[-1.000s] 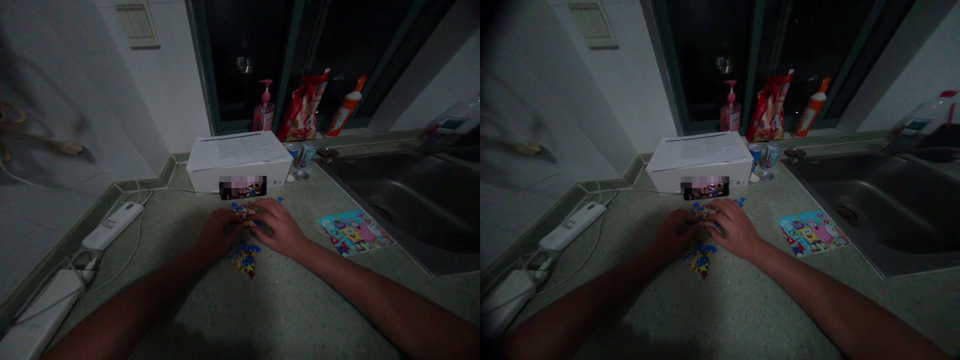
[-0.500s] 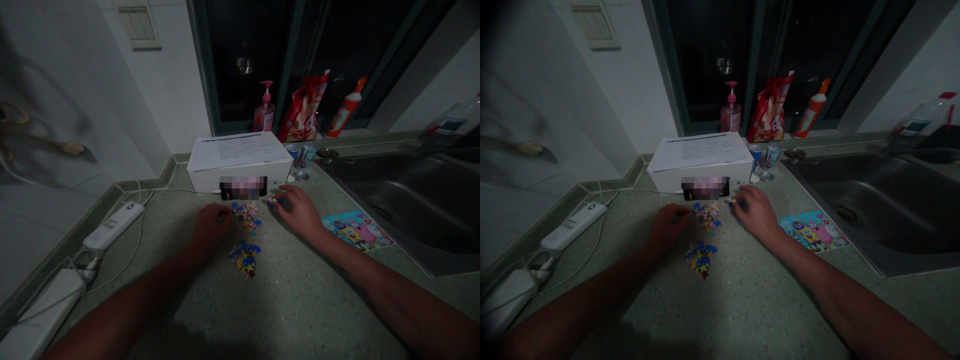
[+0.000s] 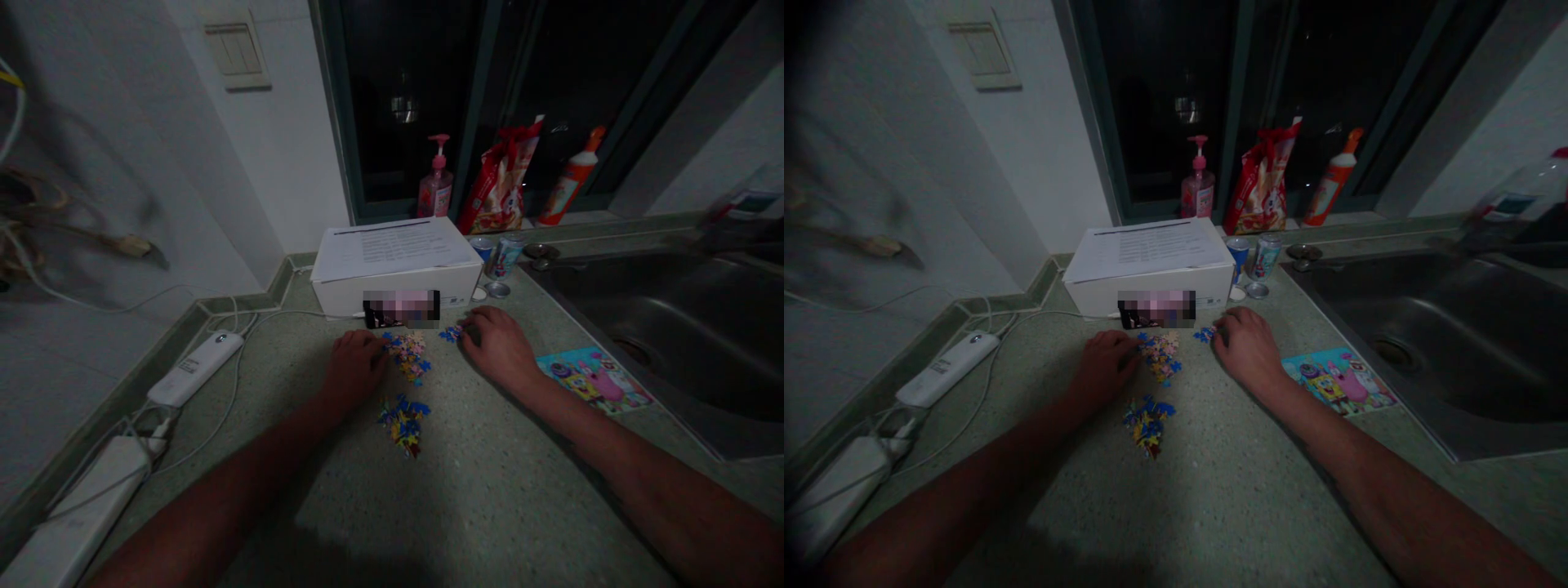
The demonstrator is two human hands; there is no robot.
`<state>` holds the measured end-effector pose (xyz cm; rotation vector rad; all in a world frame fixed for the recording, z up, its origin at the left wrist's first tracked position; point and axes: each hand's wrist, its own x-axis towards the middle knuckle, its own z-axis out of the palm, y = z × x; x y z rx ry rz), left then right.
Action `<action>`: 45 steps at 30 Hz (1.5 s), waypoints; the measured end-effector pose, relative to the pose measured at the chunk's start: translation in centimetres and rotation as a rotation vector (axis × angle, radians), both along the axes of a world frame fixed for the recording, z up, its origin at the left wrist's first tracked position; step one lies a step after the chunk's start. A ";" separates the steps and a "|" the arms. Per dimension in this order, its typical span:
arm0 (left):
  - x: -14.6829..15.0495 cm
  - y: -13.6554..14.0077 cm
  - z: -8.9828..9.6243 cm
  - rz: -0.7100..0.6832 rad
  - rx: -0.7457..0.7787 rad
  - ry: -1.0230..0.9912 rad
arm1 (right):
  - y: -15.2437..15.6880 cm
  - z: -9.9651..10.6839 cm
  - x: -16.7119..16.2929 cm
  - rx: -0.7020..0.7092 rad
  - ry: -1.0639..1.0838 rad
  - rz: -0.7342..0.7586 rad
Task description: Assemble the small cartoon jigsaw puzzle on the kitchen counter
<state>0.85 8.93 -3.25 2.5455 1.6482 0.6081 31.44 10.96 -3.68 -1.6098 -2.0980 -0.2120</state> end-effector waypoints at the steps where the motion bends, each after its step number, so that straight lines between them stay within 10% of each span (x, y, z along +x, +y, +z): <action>1: 0.1 -0.1 0.1 0.001 -0.001 0.019 | -0.3 0.2 -0.3 -0.003 -0.004 0.005; 32: -0.4 0.5 -0.3 0.019 0.039 -0.097 | -3.6 0.6 -5.1 0.078 0.095 0.416; 45: 0.8 -1.9 0.7 -0.259 0.480 -0.143 | -4.5 0.5 -6.6 0.011 0.357 0.536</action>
